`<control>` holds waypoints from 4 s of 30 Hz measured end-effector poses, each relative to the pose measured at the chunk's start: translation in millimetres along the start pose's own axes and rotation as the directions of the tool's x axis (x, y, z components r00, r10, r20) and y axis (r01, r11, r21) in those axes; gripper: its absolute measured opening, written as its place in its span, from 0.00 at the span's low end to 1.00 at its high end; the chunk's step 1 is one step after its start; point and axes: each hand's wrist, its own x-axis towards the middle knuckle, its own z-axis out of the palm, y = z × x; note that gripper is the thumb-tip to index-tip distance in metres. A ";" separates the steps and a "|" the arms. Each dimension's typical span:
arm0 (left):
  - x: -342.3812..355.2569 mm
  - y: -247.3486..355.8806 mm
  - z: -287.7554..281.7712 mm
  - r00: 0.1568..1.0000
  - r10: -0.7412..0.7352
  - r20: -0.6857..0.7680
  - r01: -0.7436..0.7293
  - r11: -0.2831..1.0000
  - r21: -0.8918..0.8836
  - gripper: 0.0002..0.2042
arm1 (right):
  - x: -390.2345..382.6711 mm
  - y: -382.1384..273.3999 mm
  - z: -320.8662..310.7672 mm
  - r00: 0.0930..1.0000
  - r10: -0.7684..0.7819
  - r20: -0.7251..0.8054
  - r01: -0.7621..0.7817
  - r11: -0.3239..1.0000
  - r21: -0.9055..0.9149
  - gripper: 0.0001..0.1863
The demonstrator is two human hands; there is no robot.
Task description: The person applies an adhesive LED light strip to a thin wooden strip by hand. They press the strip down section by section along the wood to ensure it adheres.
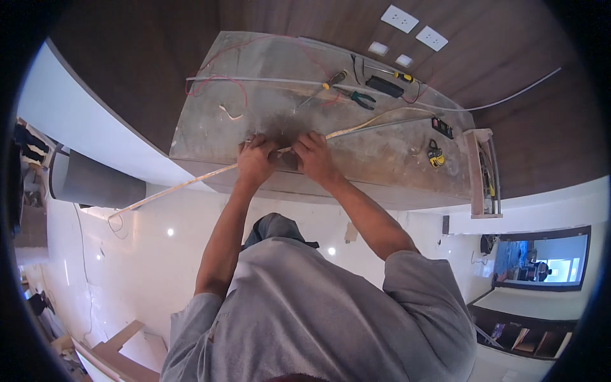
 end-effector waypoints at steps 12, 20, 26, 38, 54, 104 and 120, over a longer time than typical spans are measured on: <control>-2.4 -12.3 7.1 0.967 0.254 -0.003 -0.253 0.964 0.082 0.06 | -0.4 -3.2 12.4 1.000 -0.013 -0.003 0.014 0.997 0.075 0.20; -1.5 -24.1 -0.9 0.928 0.373 0.011 -0.374 0.926 0.049 0.10 | 18.0 -16.8 2.7 0.997 -0.057 0.057 0.057 0.998 0.005 0.17; -9.5 -16.7 -8.0 0.996 0.079 0.035 -0.079 0.997 -0.008 0.06 | 4.2 -3.5 14.8 1.000 -0.021 -0.017 0.022 0.999 0.028 0.14; -6.9 -14.4 -3.6 0.993 0.113 0.031 -0.114 0.993 0.010 0.05 | 10.1 -18.0 17.4 0.995 -0.091 -0.039 0.094 0.992 0.088 0.14; -17.6 -24.2 -8.0 0.999 0.017 0.043 -0.020 0.998 0.054 0.05 | 14.2 -24.7 18.1 0.997 -0.077 -0.005 0.076 0.970 0.229 0.12; -31.4 -47.2 -56.4 0.999 0.016 0.033 -0.016 0.999 0.027 0.06 | 28.6 -42.8 27.4 0.983 -0.184 -0.021 0.184 0.966 0.183 0.08; -20.9 -18.4 -36.7 0.996 -0.032 0.082 0.038 0.997 -0.061 0.13 | 25.4 -28.5 13.7 0.993 -0.118 -0.011 0.115 0.941 0.318 0.14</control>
